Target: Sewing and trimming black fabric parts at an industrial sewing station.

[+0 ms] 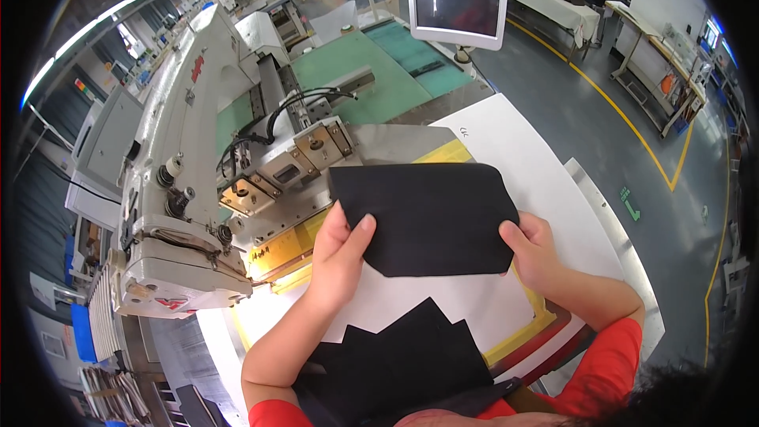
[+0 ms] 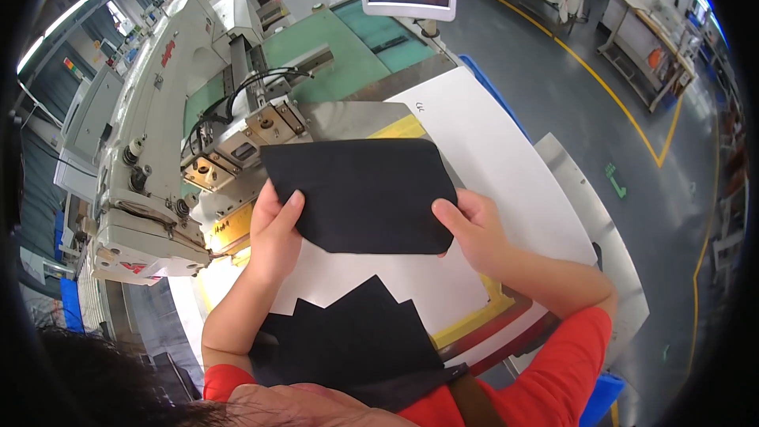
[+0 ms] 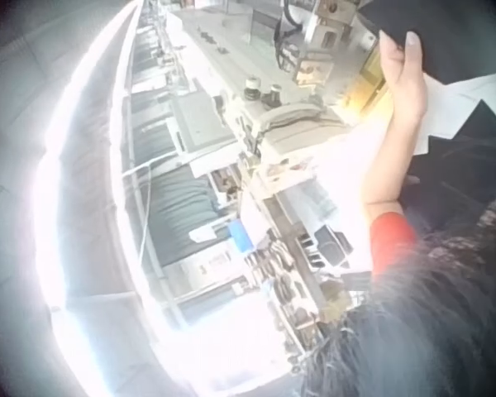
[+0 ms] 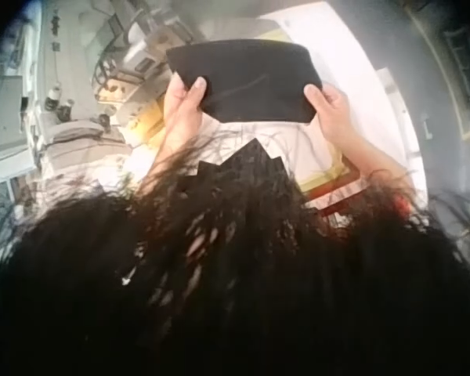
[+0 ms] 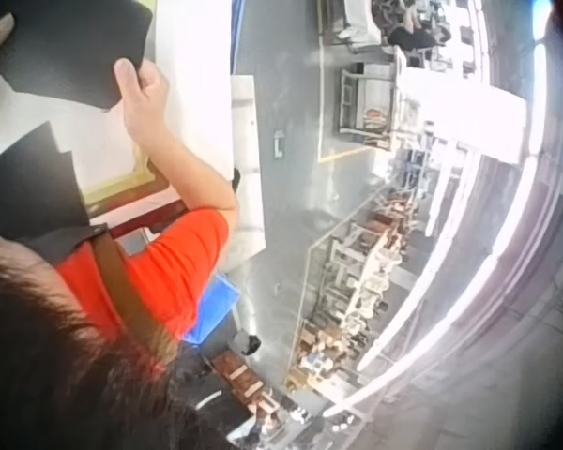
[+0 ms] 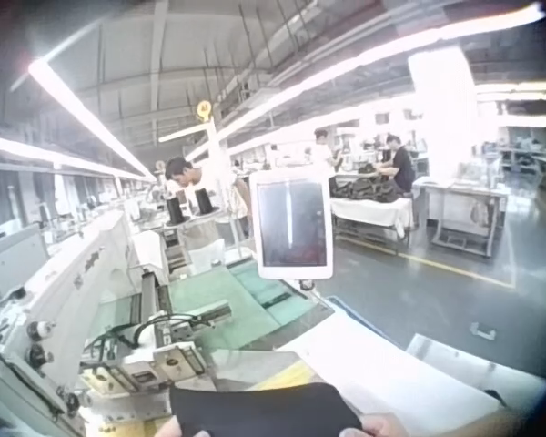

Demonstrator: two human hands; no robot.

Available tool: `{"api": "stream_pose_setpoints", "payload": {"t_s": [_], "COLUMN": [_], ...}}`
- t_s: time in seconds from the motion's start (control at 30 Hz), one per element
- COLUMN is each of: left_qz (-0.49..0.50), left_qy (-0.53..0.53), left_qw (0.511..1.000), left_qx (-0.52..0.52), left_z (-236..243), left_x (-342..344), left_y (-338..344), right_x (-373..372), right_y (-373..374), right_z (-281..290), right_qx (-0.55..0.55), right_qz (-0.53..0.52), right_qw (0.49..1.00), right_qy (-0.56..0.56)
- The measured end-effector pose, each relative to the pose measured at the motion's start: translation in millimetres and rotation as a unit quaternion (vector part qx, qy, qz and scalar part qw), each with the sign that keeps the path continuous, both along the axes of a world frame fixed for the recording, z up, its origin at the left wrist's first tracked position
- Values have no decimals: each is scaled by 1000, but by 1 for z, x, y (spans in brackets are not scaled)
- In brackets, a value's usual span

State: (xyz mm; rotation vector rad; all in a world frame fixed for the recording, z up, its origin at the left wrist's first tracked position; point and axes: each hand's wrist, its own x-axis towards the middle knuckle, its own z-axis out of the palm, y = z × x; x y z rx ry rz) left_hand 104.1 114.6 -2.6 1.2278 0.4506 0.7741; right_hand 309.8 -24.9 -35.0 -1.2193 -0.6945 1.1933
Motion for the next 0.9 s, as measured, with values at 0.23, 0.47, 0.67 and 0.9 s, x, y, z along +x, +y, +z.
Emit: {"api": "stream_pose_setpoints", "payload": {"t_s": [0.23,0.47,0.67,0.9], "left_qz": [57,426,421,292], "left_qy": [-37,-128,-117,-133], "left_qw": [978,823,827,913], "left_qx": [195,353,353,252], "left_z": [33,44,43,59], "left_x": [-20,-49,-48,-37], "left_y": [-15,-20,-18,-16], "right_x": [5,-2,-5,-4], "right_y": [-13,3,5,7], "right_z": [-12,-18,-22,-24], "right_qx": [172,75,79,86], "right_qz": [26,16,43,26], "right_qw": [923,992,991,990], "right_qy": [-344,-104,-104,-112]}}
